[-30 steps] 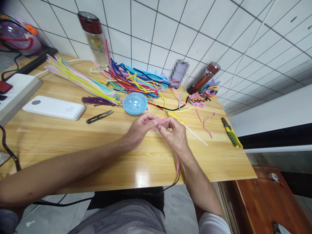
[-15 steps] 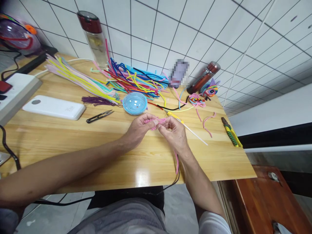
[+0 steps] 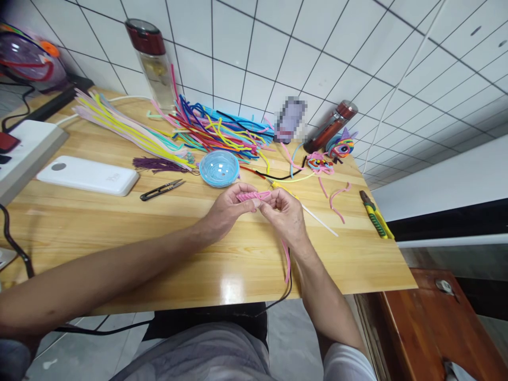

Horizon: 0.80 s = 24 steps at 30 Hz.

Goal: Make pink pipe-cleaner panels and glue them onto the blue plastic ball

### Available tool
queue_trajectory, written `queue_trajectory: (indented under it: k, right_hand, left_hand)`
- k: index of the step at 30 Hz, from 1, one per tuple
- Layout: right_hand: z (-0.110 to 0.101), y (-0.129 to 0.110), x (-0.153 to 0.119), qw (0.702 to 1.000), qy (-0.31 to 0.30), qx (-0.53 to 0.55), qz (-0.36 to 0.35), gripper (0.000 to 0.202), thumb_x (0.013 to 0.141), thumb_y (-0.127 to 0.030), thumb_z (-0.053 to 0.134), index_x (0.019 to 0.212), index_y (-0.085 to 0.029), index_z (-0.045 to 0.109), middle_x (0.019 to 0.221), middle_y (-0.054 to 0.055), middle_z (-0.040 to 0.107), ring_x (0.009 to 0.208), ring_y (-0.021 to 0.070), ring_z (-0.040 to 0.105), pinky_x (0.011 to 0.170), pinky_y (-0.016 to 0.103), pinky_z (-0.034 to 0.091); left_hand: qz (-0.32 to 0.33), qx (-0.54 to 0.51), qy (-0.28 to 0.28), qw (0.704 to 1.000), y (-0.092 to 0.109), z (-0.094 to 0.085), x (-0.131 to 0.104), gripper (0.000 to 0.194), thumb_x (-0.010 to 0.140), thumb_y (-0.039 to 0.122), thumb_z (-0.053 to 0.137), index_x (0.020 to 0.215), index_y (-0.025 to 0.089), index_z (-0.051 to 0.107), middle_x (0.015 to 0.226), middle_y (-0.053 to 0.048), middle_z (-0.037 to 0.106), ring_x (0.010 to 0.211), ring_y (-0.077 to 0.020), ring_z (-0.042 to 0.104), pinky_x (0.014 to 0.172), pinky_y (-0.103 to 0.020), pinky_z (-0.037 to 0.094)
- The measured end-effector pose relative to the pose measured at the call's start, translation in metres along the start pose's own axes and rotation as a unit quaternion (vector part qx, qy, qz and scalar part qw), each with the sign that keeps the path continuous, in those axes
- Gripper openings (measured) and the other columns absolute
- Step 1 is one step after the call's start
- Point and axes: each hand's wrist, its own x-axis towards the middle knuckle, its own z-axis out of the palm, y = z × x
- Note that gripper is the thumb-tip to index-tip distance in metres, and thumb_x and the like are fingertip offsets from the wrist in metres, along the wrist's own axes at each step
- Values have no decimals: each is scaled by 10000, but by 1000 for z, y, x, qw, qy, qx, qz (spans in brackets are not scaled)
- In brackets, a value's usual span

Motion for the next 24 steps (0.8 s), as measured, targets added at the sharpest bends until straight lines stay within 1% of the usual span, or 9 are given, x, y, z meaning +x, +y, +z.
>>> queue_trajectory:
  k: [5,10,14,19,22,24]
  right_hand:
    - [-1,2,1,1000,3,9,7,388,718,-471,956,763,-239,648,687,-13,708,608,136,589,607,280,480]
    - [-1,5,-1,1000,14,-25,-12,298,781,-414,884,773,-238,644,726,-4,724,638,141,609,649,296,494]
    - [0,4,-2,998,12,-55,-15,257,793,-374,850,765,-236,635,715,-12,707,636,135,589,648,291,481]
    - [2,4,-2,1000,-6,-25,-6,242,781,-360,857,783,-232,652,705,-24,689,625,127,572,631,278,465]
    - [2,4,-1,1000,-16,-10,0,232,769,-351,874,797,-229,679,676,-36,665,598,118,540,599,264,445]
    - [2,4,-1,1000,-22,-6,6,236,759,-357,885,784,-228,688,677,-28,673,603,124,546,591,263,448]
  left_hand:
    - [-13,-5,11,1000,-4,-1,1,397,701,349,912,961,158,680,849,6,685,778,-114,587,779,-289,468]
    - [1,0,-1,1000,-4,-2,1,348,775,432,870,902,158,697,741,22,642,725,-110,548,766,-290,451]
    - [12,28,3,1000,-2,-3,1,313,797,436,840,865,164,701,715,25,624,698,-111,528,731,-282,435]
    - [19,45,7,999,-1,-4,2,279,804,426,800,857,171,701,724,21,630,682,-110,518,697,-275,422]
    - [13,37,4,999,0,-3,2,282,792,421,800,855,170,687,701,31,604,671,-107,513,686,-272,416]
    - [7,32,2,999,0,-3,1,287,786,419,807,855,171,680,695,37,591,671,-104,510,689,-272,416]
